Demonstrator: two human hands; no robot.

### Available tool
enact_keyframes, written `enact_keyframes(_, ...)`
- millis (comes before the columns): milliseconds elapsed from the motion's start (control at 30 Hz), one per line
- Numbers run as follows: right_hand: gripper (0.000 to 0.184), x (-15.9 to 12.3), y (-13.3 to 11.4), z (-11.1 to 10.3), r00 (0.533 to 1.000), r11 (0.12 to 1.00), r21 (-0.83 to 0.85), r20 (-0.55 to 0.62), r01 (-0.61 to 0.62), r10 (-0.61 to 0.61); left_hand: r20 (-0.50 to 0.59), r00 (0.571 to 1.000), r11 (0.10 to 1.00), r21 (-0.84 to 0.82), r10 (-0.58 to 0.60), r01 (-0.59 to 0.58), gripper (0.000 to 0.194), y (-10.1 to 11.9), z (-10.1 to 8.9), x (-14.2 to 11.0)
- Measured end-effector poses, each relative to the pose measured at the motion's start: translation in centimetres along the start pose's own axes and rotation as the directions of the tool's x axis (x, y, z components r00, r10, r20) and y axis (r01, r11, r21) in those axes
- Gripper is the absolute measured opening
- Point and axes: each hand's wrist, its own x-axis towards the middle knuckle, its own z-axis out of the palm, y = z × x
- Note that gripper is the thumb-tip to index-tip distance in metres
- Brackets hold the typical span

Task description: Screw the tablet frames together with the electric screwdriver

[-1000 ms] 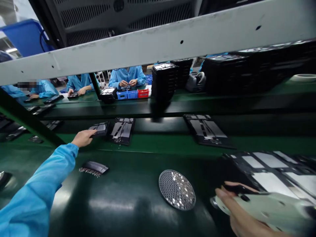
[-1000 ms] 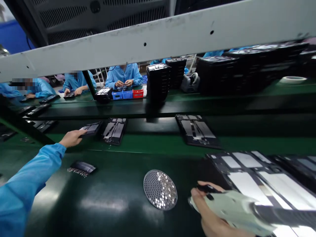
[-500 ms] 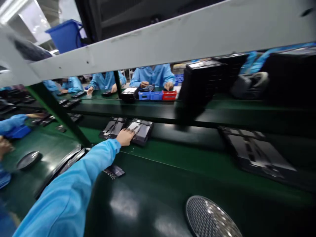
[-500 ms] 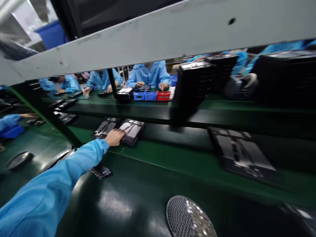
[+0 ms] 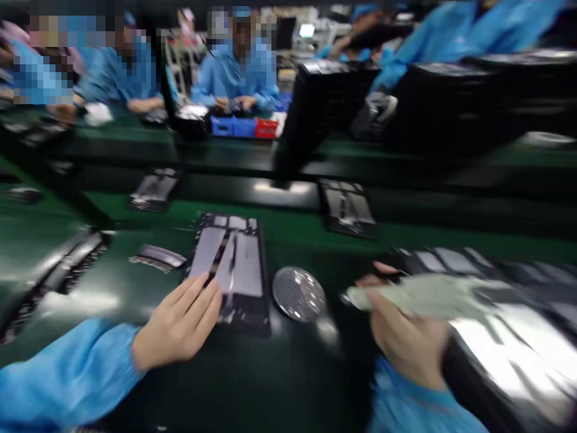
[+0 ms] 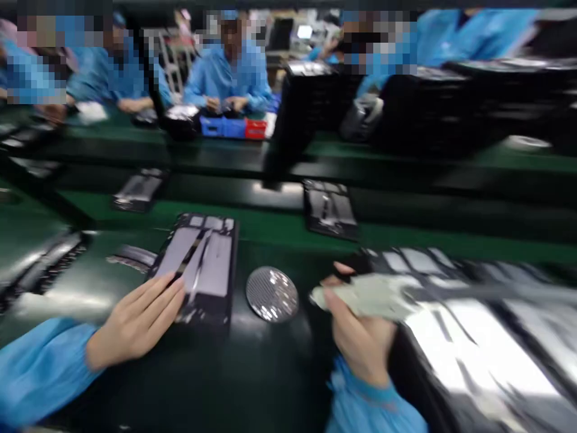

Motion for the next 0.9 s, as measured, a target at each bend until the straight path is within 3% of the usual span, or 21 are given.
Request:
enact_keyframes(100,0.038,0.4,0.7,-0.4,0.996,0.996,-0.088,0.082,-0.025,0.032,0.059,0.997,0.985,-0.166,0.050,-0.040,0.033,5.1,-0.5,-5.2)
enact_keyframes(200,0.033,-0.4,0.3,0.7,0.989,0.999,0.043,0.150,0.002,-0.008,0.094,0.995,0.923,-0.381,-0.018,0.053,0.029,6.6,0.0,-6.2)
enact_keyframes(267,0.031,-1.6,-0.2,1.6,0.977,0.995,0.099,0.210,0.022,-0.042,0.066,0.995,0.913,-0.398,-0.071,0.092,0.026,4.4,1.0,-5.1)
enact_keyframes(300,0.029,-2.3,-0.4,2.0,0.970,0.994,0.108,0.236,0.027,-0.052,0.048,0.996,0.932,-0.352,-0.073,0.085,0.024,2.4,1.7,-4.4)
enact_keyframes(367,0.025,-3.6,-0.3,2.6,0.957,0.995,0.098,0.283,0.031,-0.058,0.072,0.983,0.961,-0.210,-0.168,0.180,0.024,-2.2,3.5,-3.3)
enact_keyframes(433,0.020,-4.5,0.0,2.9,0.944,0.997,0.076,0.325,0.028,-0.051,0.149,0.941,0.949,-0.038,-0.305,0.314,0.029,-6.3,5.3,-3.1)
enact_keyframes(500,0.019,-4.9,0.6,3.0,0.940,0.998,0.053,0.340,0.018,-0.035,0.197,0.888,0.910,0.090,-0.415,0.405,0.034,-8.7,6.9,-3.6)
enact_keyframes(600,0.019,-5.1,1.1,3.2,0.950,0.999,0.041,0.311,0.000,-0.013,0.218,0.851,0.877,0.170,-0.478,0.449,0.034,-9.3,8.1,-4.6)
enact_keyframes(900,0.020,-5.0,1.2,3.6,0.957,0.998,0.057,0.290,0.002,-0.018,0.244,0.832,0.867,0.156,-0.498,0.473,0.028,-8.4,8.5,-4.9)
